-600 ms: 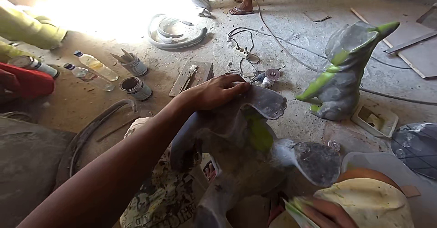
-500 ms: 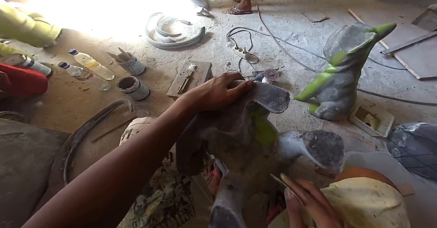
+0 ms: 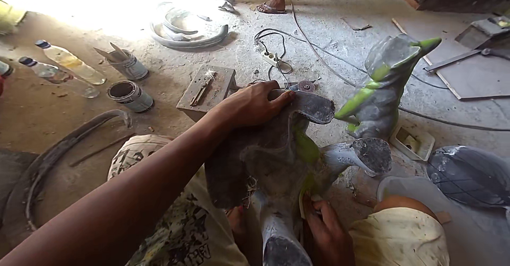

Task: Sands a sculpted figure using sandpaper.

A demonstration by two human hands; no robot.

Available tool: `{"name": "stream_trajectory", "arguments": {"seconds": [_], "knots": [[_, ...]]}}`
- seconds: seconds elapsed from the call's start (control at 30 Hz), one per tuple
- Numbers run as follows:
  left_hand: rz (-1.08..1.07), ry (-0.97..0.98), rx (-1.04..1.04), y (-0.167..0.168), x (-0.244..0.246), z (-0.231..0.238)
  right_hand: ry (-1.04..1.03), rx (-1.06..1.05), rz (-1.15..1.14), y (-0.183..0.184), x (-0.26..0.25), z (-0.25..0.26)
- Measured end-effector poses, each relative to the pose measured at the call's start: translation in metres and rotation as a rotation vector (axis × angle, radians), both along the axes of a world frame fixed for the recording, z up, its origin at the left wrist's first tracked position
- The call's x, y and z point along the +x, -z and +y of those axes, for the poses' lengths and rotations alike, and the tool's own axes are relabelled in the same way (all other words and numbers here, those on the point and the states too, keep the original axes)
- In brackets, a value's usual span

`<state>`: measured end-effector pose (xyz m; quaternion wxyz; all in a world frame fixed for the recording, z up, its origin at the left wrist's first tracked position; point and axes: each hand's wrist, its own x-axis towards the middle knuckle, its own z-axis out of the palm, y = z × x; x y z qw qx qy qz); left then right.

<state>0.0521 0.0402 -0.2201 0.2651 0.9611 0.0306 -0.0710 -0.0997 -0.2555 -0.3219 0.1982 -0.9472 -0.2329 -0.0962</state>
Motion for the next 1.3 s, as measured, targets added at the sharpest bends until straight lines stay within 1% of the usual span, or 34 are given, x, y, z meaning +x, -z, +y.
{"name": "stream_trajectory", "arguments": {"seconds": [0.07, 0.13, 0.2, 0.27, 0.33, 0.37, 0.4, 0.47, 0.53, 0.63, 0.7, 0.77, 0.83, 0.97, 1.13, 1.23, 1.3], "knots": [[-0.015, 0.019, -0.007, 0.001, 0.001, 0.001, -0.093, -0.063, 0.067, -0.006, -0.004, -0.014], [-0.038, 0.066, -0.014, 0.002, 0.003, 0.002, -0.187, -0.005, 0.137, -0.016, -0.002, -0.035], [-0.064, 0.128, -0.029, 0.000, 0.003, 0.001, -0.237, 0.180, 0.187, -0.027, 0.005, -0.066], [-0.083, 0.190, -0.054, -0.001, 0.003, 0.002, -0.277, 0.381, 0.179, -0.043, 0.020, -0.103], [-0.107, 0.247, -0.078, -0.002, 0.003, 0.002, -0.251, 0.454, 0.122, -0.062, 0.038, -0.142], [-0.126, 0.277, -0.083, -0.001, 0.004, 0.002, -0.206, 0.460, 0.067, -0.072, 0.046, -0.158], [-0.149, 0.312, -0.088, 0.001, 0.007, 0.002, -0.159, 0.452, 0.011, -0.079, 0.054, -0.171], [-0.190, 0.372, -0.094, 0.002, 0.012, 0.000, -0.151, 0.451, -0.039, -0.081, 0.073, -0.182], [-0.205, 0.418, -0.100, 0.000, 0.015, -0.005, -0.189, 0.412, -0.018, -0.075, 0.086, -0.171], [-0.216, 0.497, -0.099, -0.003, 0.020, -0.015, -0.290, 0.361, 0.030, -0.060, 0.101, -0.136], [-0.256, 0.551, -0.121, -0.001, 0.024, -0.020, -0.401, 0.358, 0.021, -0.049, 0.115, -0.114], [-0.276, 0.599, -0.145, -0.002, 0.027, -0.026, -0.503, 0.309, 0.002, -0.044, 0.126, -0.099], [-0.282, 0.635, -0.151, -0.003, 0.029, -0.032, -0.546, 0.256, -0.031, -0.044, 0.129, -0.087], [-0.274, 0.660, -0.166, -0.006, 0.028, -0.042, -0.537, 0.192, -0.204, -0.048, 0.122, -0.069], [-0.267, 0.670, -0.149, -0.008, 0.032, -0.052, -0.488, 0.133, -0.379, -0.044, 0.116, -0.058], [-0.262, 0.683, -0.165, -0.008, 0.034, -0.055, -0.455, 0.093, -0.397, -0.045, 0.115, -0.056], [-0.255, 0.691, -0.169, -0.008, 0.035, -0.056, -0.483, 0.095, -0.323, -0.046, 0.116, -0.057]]}}
